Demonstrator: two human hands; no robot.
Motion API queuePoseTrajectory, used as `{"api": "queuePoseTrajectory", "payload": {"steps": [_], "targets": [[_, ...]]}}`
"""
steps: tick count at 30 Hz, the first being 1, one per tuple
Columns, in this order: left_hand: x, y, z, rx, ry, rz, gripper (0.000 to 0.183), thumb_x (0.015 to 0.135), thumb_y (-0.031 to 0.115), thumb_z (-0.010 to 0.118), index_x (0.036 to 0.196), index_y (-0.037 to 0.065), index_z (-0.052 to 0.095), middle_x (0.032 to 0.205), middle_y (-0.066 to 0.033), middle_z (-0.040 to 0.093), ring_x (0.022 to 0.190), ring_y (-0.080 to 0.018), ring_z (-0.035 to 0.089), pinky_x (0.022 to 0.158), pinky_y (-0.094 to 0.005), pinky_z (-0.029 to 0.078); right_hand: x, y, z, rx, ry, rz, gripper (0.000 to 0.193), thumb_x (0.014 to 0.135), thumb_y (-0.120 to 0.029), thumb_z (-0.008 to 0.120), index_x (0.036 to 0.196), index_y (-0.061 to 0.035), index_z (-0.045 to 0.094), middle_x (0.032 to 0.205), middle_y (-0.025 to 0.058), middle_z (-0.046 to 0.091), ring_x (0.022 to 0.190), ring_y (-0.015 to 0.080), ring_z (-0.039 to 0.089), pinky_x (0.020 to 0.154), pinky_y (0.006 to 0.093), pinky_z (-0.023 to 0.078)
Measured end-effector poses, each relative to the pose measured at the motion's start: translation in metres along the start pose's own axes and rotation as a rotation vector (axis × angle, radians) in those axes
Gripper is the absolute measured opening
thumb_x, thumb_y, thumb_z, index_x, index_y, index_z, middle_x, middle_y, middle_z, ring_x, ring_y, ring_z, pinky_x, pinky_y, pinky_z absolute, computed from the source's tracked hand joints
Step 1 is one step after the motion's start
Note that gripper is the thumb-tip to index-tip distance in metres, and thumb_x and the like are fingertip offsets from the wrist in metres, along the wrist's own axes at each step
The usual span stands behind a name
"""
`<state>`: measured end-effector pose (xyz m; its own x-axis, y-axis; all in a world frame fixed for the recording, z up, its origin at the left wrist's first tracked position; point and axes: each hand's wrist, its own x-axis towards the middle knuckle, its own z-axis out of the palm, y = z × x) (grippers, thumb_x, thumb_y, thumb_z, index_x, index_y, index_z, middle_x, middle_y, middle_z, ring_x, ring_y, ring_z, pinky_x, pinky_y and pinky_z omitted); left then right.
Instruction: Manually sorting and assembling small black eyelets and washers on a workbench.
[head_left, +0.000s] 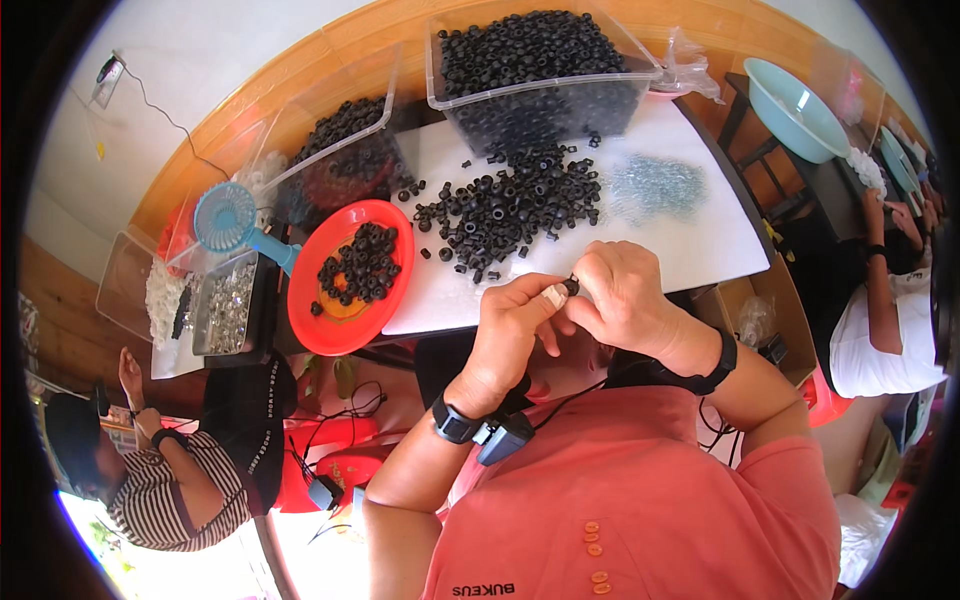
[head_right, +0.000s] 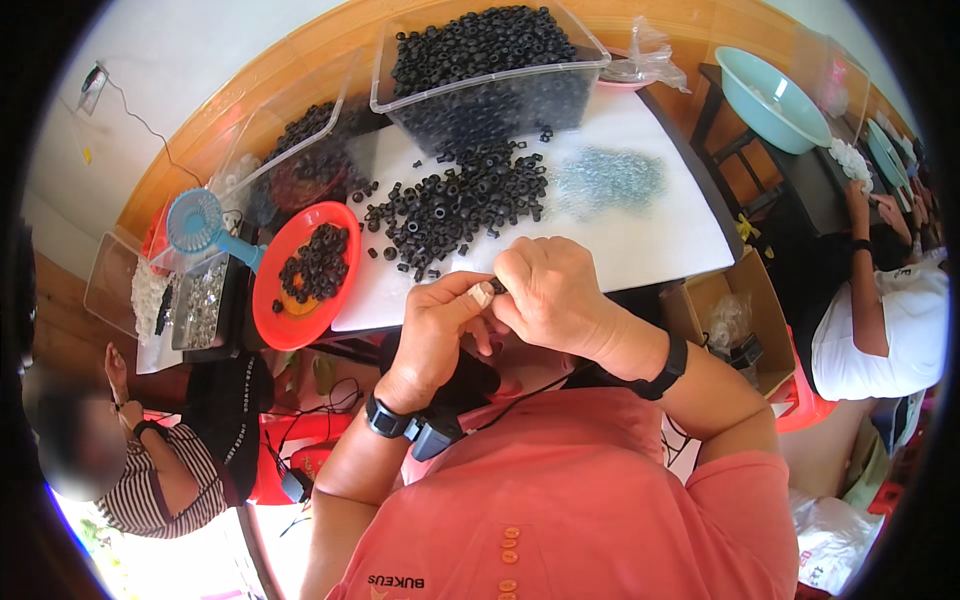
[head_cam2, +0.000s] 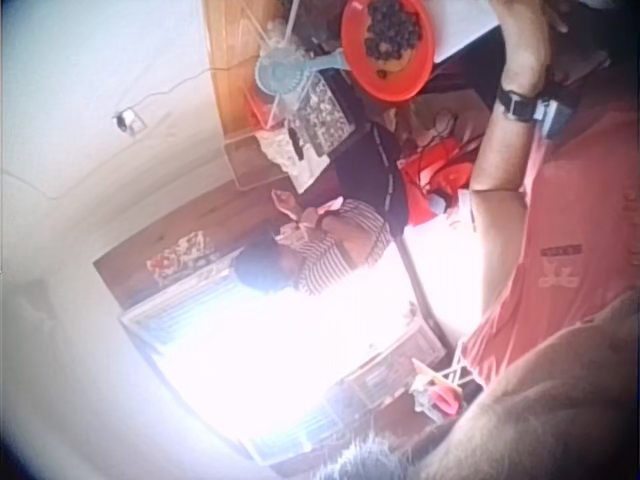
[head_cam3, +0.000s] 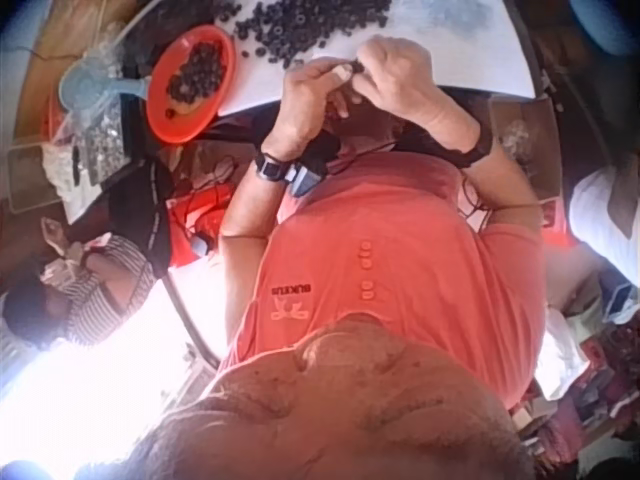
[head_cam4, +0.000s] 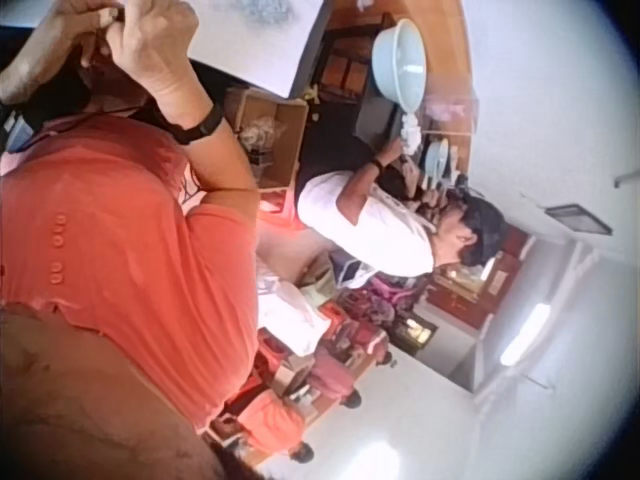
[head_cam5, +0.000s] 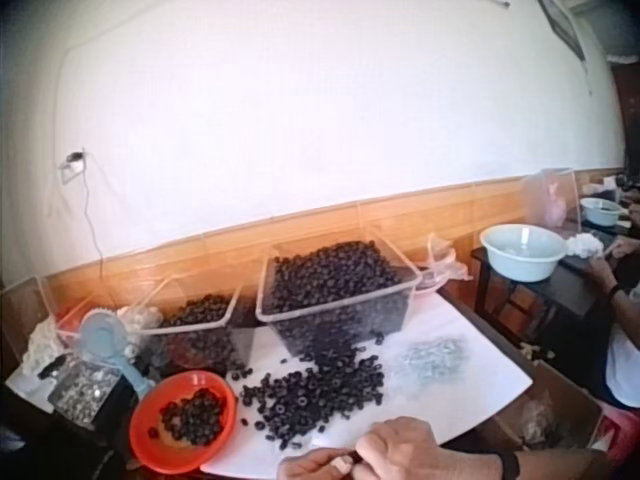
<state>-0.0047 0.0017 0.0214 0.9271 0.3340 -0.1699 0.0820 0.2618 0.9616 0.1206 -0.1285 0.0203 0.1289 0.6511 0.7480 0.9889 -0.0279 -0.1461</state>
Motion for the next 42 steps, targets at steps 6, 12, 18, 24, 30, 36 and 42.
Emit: {"api": "queuePoseTrajectory", "payload": {"steps": [6, 12, 18, 24, 30, 36, 42], "targets": [[-0.003, -0.003, -0.009, -0.089, -0.035, 0.005, 0.02, 0.098, 0.007, 0.059, 0.101, -0.01, 0.067, 0.078, -0.014, 0.069, 0.059, -0.0169, 0.064, 0.044, -0.0235, 0.045, 0.004, -0.011, -0.004, 0.107, -0.093, 0.061, 0.03, 0.068, -0.016, 0.073, 0.081, -0.0072, 0.048, 0.071, 0.0087, 0.051, 0.057, 0.0294, 0.055, 0.052, 0.0409, 0.043], [-0.015, 0.002, -0.005, -0.065, 0.007, 0.009, 0.019, 0.098, 0.009, 0.059, 0.101, -0.008, 0.066, 0.076, -0.0107, 0.068, 0.057, -0.0122, 0.061, 0.043, -0.0217, 0.044, -0.003, -0.017, 0.002, 0.105, -0.052, 0.074, 0.032, 0.066, -0.014, 0.075, 0.082, -0.0069, 0.047, 0.07, 0.0088, 0.052, 0.057, 0.0292, 0.057, 0.05, 0.0402, 0.043], [-0.02, -0.003, -0.008, -0.068, -0.039, -0.055, 0.023, 0.102, 0.012, 0.053, 0.105, -0.009, 0.063, 0.08, -0.0138, 0.069, 0.057, -0.0164, 0.064, 0.042, -0.022, 0.044, -0.001, -0.015, 0.009, 0.117, -0.058, -0.037, 0.037, 0.062, -0.015, 0.077, 0.08, -0.0082, 0.046, 0.069, 0.0081, 0.05, 0.055, 0.0271, 0.056, 0.049, 0.0391, 0.042], [-0.025, -0.009, -0.013, -0.087, -0.038, -0.112, 0.023, 0.103, 0.014, 0.053, 0.101, -0.008, 0.063, 0.078, -0.0139, 0.068, 0.056, -0.0169, 0.063, 0.04, -0.0223, 0.042, -0.015, -0.021, 0.017, 0.127, -0.04, -0.021, 0.037, 0.062, -0.016, 0.079, 0.079, -0.0085, 0.046, 0.068, 0.0079, 0.049, 0.052, 0.0263, 0.055, 0.047, 0.039, 0.041], [-0.029, 0.003, -0.023, -0.028, -0.15, -0.182, 0.027, 0.104, 0.016, 0.05, 0.101, -0.007, 0.064, 0.077, -0.0143, 0.068, 0.055, -0.0168, 0.062, 0.04, -0.0219, 0.041, -0.017, -0.024, 0.026, 0.227, 0.035, -0.026, 0.038, 0.06, -0.016, 0.079, 0.08, -0.0083, 0.048, 0.067, 0.007, 0.046, 0.051, 0.0261, 0.052, 0.046, 0.0389, 0.04], [-0.036, -0.004, -0.024, -0.093, -0.062, -0.149, 0.027, 0.103, 0.017, 0.053, 0.1, -0.007, 0.065, 0.074, -0.0134, 0.067, 0.054, -0.0163, 0.062, 0.039, -0.0211, 0.038, -0.017, -0.04, 0.033, 0.168, 0.071, -0.001, 0.038, 0.061, -0.016, 0.078, 0.08, -0.0085, 0.046, 0.069, 0.0076, 0.047, 0.051, 0.0257, 0.052, 0.046, 0.0384, 0.04], [-0.04, 0.002, -0.027, -0.07, -0.083, -0.156, 0.025, 0.103, 0.016, 0.055, 0.104, -0.007, 0.066, 0.077, -0.0114, 0.067, 0.058, -0.0135, 0.062, 0.042, -0.0209, 0.04, -0.009, -0.035, 0.025, 0.154, 0.01, -0.04, 0.035, 0.065, -0.019, 0.076, 0.079, -0.0089, 0.046, 0.067, 0.0075, 0.047, 0.051, 0.0264, 0.053, 0.046, 0.0399, 0.041]]}}
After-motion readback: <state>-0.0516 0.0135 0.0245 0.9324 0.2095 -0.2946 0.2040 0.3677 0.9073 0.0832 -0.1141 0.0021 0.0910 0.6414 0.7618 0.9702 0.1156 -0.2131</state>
